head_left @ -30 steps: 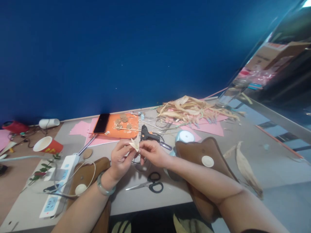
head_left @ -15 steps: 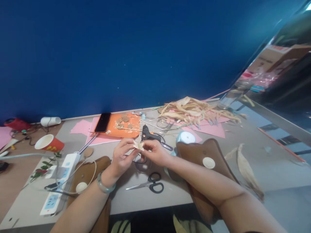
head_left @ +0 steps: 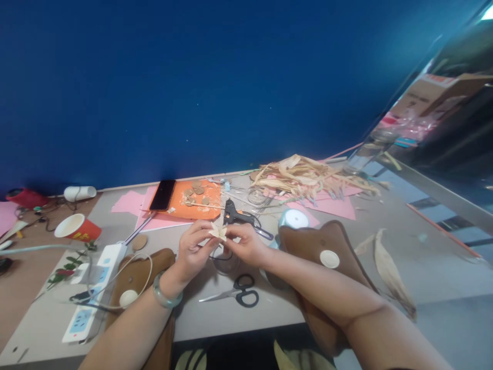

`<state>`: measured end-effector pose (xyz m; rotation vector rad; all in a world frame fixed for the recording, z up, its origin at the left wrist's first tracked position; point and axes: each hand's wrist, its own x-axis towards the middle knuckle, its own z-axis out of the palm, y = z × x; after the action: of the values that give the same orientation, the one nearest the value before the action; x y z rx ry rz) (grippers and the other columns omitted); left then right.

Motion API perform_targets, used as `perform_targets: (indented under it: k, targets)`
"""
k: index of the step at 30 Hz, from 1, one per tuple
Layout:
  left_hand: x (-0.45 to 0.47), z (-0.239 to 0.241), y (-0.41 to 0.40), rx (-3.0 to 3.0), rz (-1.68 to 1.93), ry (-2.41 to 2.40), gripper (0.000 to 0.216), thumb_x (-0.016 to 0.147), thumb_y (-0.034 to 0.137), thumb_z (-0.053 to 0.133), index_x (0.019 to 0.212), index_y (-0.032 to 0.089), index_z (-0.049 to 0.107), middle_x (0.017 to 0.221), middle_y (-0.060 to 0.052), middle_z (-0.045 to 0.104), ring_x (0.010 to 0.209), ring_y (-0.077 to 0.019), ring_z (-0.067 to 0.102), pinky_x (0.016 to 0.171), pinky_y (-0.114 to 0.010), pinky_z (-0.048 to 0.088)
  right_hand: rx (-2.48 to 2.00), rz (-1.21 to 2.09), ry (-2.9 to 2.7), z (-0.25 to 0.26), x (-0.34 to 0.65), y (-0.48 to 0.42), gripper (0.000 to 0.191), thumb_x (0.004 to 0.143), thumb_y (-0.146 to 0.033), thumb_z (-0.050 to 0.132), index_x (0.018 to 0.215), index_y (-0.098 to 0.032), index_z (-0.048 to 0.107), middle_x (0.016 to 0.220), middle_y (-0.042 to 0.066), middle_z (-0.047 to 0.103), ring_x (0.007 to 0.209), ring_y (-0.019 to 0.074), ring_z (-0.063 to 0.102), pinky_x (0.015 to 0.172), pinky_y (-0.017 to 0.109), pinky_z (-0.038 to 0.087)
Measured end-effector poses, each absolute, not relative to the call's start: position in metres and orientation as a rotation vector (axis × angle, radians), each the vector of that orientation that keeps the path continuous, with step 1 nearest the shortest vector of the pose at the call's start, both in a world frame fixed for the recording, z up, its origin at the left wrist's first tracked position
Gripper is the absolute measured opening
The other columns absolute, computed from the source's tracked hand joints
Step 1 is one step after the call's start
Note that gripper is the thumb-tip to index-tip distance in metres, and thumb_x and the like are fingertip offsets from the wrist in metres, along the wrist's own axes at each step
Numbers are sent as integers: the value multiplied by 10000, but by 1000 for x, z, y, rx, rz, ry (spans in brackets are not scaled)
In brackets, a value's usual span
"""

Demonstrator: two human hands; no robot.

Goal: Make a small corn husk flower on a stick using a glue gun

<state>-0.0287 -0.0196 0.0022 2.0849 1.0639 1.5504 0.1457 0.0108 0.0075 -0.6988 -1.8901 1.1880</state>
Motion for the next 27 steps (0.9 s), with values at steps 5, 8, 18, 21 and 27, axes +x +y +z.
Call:
perform_targets:
  k: [5, 8, 18, 21, 27]
  targets:
    - [-29, -2, -20, 2029, 1533, 1061, 41, 831, 179, 656, 807, 200, 681, 822, -37, 636, 759, -142, 607, 676, -261, 484, -671, 1142, -1919, 9, 146, 11, 145, 838, -191, 556, 750, -162, 666, 600, -2, 648, 550, 116, 597, 573, 207, 473]
    - [-29, -3, -22, 2021, 1569, 1059, 44, 837, 192, 646, 829, 203, 688, 844, -48, 649, 767, -150, 612, 684, -273, 491, -633, 1152, -1935, 10, 147, 11, 159, 846, -193, 546, 746, -162, 666, 604, -1, 653, 555, 111, 599, 580, 206, 481]
    - [-37, -3, -9, 1706, 1722, 1304, 253, 830, 293, 651, 617, 176, 584, 565, 25, 493, 532, -99, 446, 534, -235, 363, -736, 1226, -1724, -4, 147, 27, 264, 843, -408, 631, 855, -147, 670, 712, 35, 694, 504, 92, 607, 536, 219, 513]
    - [-37, -3, -3, 1601, 1732, 1294, 266, 824, 347, 654, 639, 170, 584, 574, 31, 476, 533, -95, 434, 529, -233, 353, -778, 1249, -1544, 1, 150, 37, 320, 819, -469, 649, 849, -151, 636, 651, 7, 660, 460, 82, 568, 472, 210, 486]
    - [-37, -5, 2, 1521, 1726, 1310, 266, 810, 385, 660, 679, 163, 596, 576, 40, 484, 532, -86, 433, 536, -221, 357, -827, 1266, -1483, 41, 160, 53, 323, 794, -470, 669, 799, -156, 591, 610, -18, 643, 423, 74, 543, 451, 205, 453]
